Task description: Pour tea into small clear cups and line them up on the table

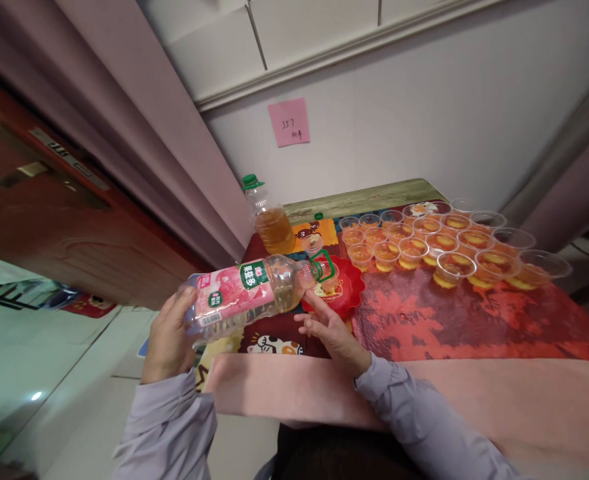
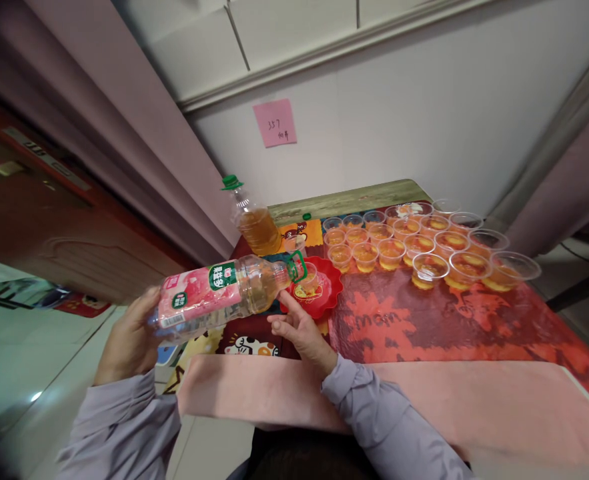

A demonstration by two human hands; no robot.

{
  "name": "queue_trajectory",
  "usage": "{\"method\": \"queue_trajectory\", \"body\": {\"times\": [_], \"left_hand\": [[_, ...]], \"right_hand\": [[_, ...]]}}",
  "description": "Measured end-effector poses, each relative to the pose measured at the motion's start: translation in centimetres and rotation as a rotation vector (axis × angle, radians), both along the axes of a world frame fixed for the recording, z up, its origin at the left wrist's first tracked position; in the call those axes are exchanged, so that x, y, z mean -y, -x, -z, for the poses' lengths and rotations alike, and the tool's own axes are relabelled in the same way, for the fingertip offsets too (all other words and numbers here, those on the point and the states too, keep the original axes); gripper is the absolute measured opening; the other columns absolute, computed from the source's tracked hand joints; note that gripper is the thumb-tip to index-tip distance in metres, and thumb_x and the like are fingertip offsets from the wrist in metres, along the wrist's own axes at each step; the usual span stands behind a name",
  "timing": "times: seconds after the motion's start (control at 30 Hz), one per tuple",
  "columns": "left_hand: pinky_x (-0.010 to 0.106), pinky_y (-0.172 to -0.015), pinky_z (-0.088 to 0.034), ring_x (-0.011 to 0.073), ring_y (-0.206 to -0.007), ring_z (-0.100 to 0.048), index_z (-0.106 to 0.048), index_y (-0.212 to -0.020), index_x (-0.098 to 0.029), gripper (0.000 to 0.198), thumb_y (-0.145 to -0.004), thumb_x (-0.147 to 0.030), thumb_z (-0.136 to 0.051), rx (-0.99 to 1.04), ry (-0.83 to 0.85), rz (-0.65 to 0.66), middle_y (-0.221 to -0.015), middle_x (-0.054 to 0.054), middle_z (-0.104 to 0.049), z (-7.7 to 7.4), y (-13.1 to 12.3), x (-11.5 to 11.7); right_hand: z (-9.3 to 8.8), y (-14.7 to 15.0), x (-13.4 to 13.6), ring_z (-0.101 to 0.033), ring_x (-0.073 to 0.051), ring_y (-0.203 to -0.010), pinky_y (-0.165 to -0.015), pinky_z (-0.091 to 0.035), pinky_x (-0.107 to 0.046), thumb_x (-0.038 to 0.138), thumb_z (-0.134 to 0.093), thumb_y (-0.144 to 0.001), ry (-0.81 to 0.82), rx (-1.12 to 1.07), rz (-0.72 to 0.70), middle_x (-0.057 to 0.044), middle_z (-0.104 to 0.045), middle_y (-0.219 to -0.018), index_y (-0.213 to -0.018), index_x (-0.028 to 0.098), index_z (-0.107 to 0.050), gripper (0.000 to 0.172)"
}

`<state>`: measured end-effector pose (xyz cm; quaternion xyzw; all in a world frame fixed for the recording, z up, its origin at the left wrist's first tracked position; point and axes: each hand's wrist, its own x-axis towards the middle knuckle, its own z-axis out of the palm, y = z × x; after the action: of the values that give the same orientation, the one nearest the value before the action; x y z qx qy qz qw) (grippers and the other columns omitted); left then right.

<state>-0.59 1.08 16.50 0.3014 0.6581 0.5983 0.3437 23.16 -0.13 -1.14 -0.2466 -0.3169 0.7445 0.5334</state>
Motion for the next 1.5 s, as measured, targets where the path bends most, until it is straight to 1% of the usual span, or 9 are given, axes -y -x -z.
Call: {"method": "queue_trajectory", "body": {"times": [0.2, 0.37, 0.5, 0.6, 0.67, 1.0, 1.23, 1.4, 1.5], "left_hand": [[0.027, -0.055, -0.054, 0.0169, -0.073, -0.065, -0.074, -0.107, -0.02, 0.077, -0.043, -0.055, -0.098, -0.009, 0.011, -0.002, -0.096, -0.001, -0.072, 0.2, 0.2, -0.06], [0.026, -0.048, -0.051, 0.0168, -0.067, -0.062, -0.073, -0.102, -0.021, 0.075, -0.04, -0.056, -0.098, -0.015, 0.025, -0.004, -0.09, -0.002, -0.07, 0.02, 0.07, -0.01], [0.027, -0.045, -0.051, 0.0158, -0.066, -0.061, -0.075, -0.104, -0.021, 0.077, -0.039, -0.055, -0.097, -0.022, 0.022, -0.029, -0.089, -0.004, -0.069, -0.26, -0.28, 0.13], [0.025, -0.044, -0.05, 0.0143, -0.064, -0.061, -0.075, -0.103, -0.021, 0.075, -0.039, -0.053, -0.097, -0.022, 0.017, -0.042, -0.088, -0.005, -0.069, -0.34, -0.45, 0.21], [0.025, -0.044, -0.049, 0.0139, -0.063, -0.061, -0.075, -0.102, -0.021, 0.073, -0.04, -0.052, -0.097, -0.015, 0.013, -0.037, -0.088, -0.005, -0.07, -0.33, -0.48, 0.22], [0.025, -0.051, -0.046, 0.014, -0.064, -0.063, -0.074, -0.105, -0.02, 0.07, -0.047, -0.052, -0.097, -0.018, 0.0, -0.018, -0.087, -0.005, -0.072, -0.03, -0.08, 0.08], [0.024, -0.05, -0.048, 0.0143, -0.066, -0.061, -0.074, -0.105, -0.02, 0.075, -0.043, -0.055, -0.097, -0.024, 0.016, -0.019, -0.09, -0.005, -0.071, -0.09, -0.02, 0.12], [0.023, -0.049, -0.049, 0.0143, -0.067, -0.061, -0.074, -0.109, -0.02, 0.079, -0.042, -0.055, -0.098, -0.022, 0.026, -0.016, -0.093, -0.004, -0.07, -0.07, 0.02, 0.11], [0.023, -0.05, -0.049, 0.0133, -0.066, -0.061, -0.074, -0.107, -0.021, 0.076, -0.043, -0.052, -0.098, -0.017, 0.006, -0.019, -0.092, -0.005, -0.07, -0.09, 0.06, 0.09]], "right_hand": [[0.02, -0.1, 0.07, -0.067, -0.021, -0.124, -0.102, -0.059, -0.038, 0.044, -0.093, -0.082, -0.005, 0.012, -0.007, -0.001, -0.048, -0.171, -0.156, 0.044, -0.057, 0.083], [0.07, -0.07, 0.03, -0.067, -0.022, -0.124, -0.101, -0.06, -0.04, 0.045, -0.093, -0.081, -0.006, 0.019, -0.005, -0.002, -0.045, -0.173, -0.155, 0.045, -0.057, 0.083], [0.1, -0.08, 0.01, -0.067, -0.023, -0.124, -0.102, -0.06, -0.042, 0.046, -0.093, -0.08, -0.012, 0.019, -0.005, -0.001, -0.046, -0.172, -0.156, 0.045, -0.057, 0.084], [0.07, -0.1, 0.03, -0.067, -0.024, -0.125, -0.103, -0.06, -0.043, 0.047, -0.093, -0.08, -0.012, 0.017, -0.006, 0.0, -0.042, -0.174, -0.156, 0.045, -0.057, 0.084], [0.02, -0.12, 0.06, -0.067, -0.024, -0.125, -0.103, -0.06, -0.042, 0.047, -0.094, -0.08, -0.01, 0.016, -0.007, -0.001, -0.04, -0.176, -0.156, 0.044, -0.056, 0.085], [-0.23, -0.17, 0.08, -0.068, -0.024, -0.123, -0.1, -0.061, -0.042, 0.045, -0.094, -0.079, -0.009, 0.006, -0.003, -0.002, -0.044, -0.173, -0.155, 0.043, -0.058, 0.084], [-0.24, -0.15, 0.1, -0.068, -0.023, -0.122, -0.101, -0.06, -0.041, 0.045, -0.095, -0.079, -0.003, -0.004, 0.0, -0.002, -0.049, -0.17, -0.154, 0.043, -0.059, 0.083], [-0.18, -0.11, 0.11, -0.068, -0.023, -0.123, -0.101, -0.06, -0.042, 0.044, -0.094, -0.079, -0.01, -0.004, 0.003, -0.001, -0.04, -0.176, -0.153, 0.045, -0.06, 0.081], [-0.09, -0.07, 0.14, -0.068, -0.023, -0.123, -0.1, -0.06, -0.041, 0.043, -0.093, -0.081, -0.01, -0.006, 0.005, -0.001, -0.042, -0.175, -0.153, 0.045, -0.06, 0.079]]}}
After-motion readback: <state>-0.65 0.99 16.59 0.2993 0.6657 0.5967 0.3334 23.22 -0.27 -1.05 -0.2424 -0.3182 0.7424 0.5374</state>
